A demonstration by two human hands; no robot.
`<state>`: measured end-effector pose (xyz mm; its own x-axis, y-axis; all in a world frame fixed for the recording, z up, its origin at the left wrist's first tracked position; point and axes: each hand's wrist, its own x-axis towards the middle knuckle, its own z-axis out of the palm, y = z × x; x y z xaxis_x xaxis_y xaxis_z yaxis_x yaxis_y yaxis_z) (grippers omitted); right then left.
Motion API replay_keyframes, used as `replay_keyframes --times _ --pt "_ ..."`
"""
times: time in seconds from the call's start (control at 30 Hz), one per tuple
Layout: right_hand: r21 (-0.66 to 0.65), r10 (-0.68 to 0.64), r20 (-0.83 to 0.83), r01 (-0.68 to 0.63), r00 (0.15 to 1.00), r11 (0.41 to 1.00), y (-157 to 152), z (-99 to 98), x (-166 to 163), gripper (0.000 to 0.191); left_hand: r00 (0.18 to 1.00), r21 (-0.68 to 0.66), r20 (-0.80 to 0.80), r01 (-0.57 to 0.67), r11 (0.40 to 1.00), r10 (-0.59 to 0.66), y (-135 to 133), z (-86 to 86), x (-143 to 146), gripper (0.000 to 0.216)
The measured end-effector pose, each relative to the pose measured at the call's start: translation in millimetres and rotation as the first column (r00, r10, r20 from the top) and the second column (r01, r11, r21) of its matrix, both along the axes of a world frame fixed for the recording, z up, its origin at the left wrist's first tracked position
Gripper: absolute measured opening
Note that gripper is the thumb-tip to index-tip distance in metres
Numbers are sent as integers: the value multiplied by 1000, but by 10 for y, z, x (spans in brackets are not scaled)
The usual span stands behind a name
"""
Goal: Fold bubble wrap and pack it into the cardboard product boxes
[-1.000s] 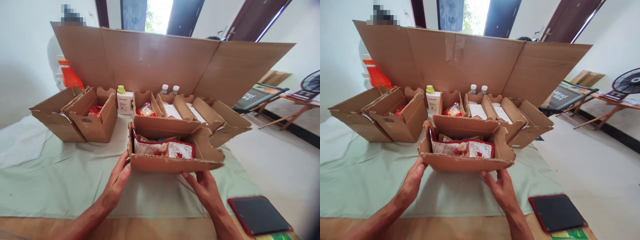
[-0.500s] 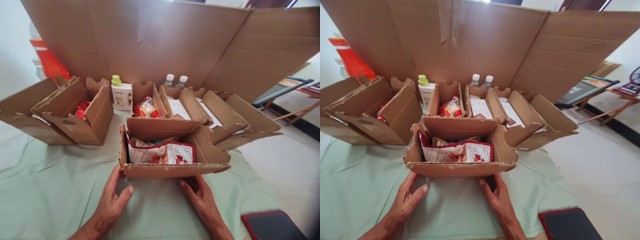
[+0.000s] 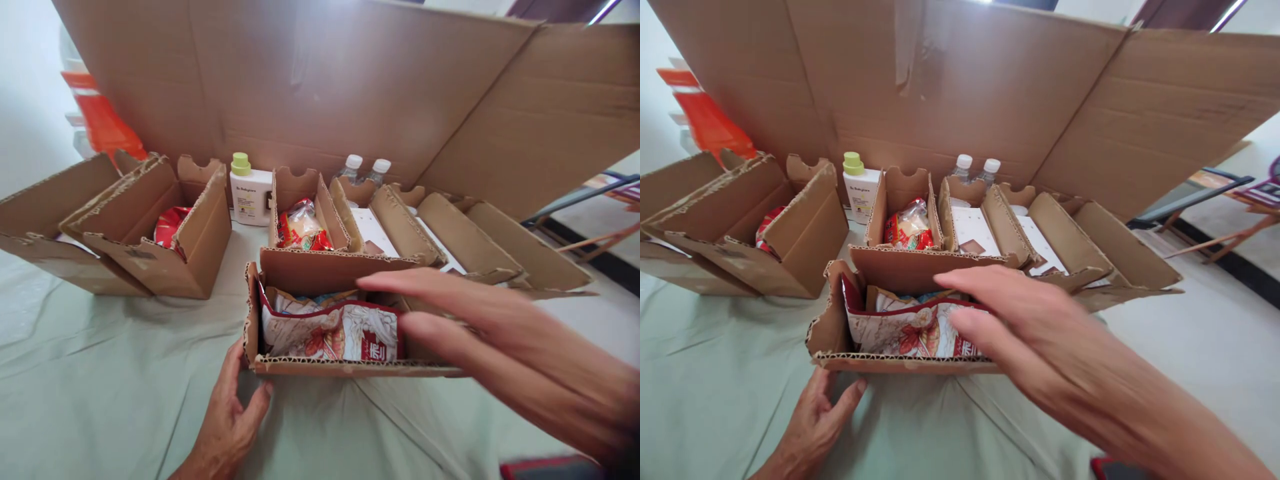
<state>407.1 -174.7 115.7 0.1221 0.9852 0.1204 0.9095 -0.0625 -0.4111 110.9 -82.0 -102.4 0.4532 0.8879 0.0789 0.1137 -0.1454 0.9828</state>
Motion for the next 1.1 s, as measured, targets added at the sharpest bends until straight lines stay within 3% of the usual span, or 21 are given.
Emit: replay_keyframes --times 0.03,0.13,0.27,0.47,0.6,0.73,0.87,1.0,1.1 --pt "-135 99 -5 -99 995 986 246 58 -158 52 1000 17 -5 -14 1000 14 6 8 11 61" --pt "-347 263 -76 -273 962 897 679 136 -453 59 998 67 -30 -51 996 53 32 34 32 58" --pt "-409 320 -186 -369 929 834 585 198 -467 56 998 116 -67 5 993 2 72 66 24 51" --pt "-236 363 -142 -388 921 891 288 119 -380 61 999 90 -46 14 996 -10 74 166 49 47" --pt "-170 375 17 -367 927 915 281 13 -376 44 999 78 -45 -12 997 16 52 209 102 43" --pt "-203 384 86 -361 919 910 307 -55 -320 30 999 45 -44 -17 999 19 35 138 106 46" --pt "-124 345 141 -329 928 936 275 -117 -278 34 998 -12 -62 16 1000 -17 6 52 71 48" --pt "103 244 318 -289 916 952 16 -127 -339 40 998 -5 -35 50 999 -50 -6 41 61 46" --pt "321 99 386 -234 917 918 -335 -239 -451 43 997 -27 -12 72 997 -72 21 82 75 48"
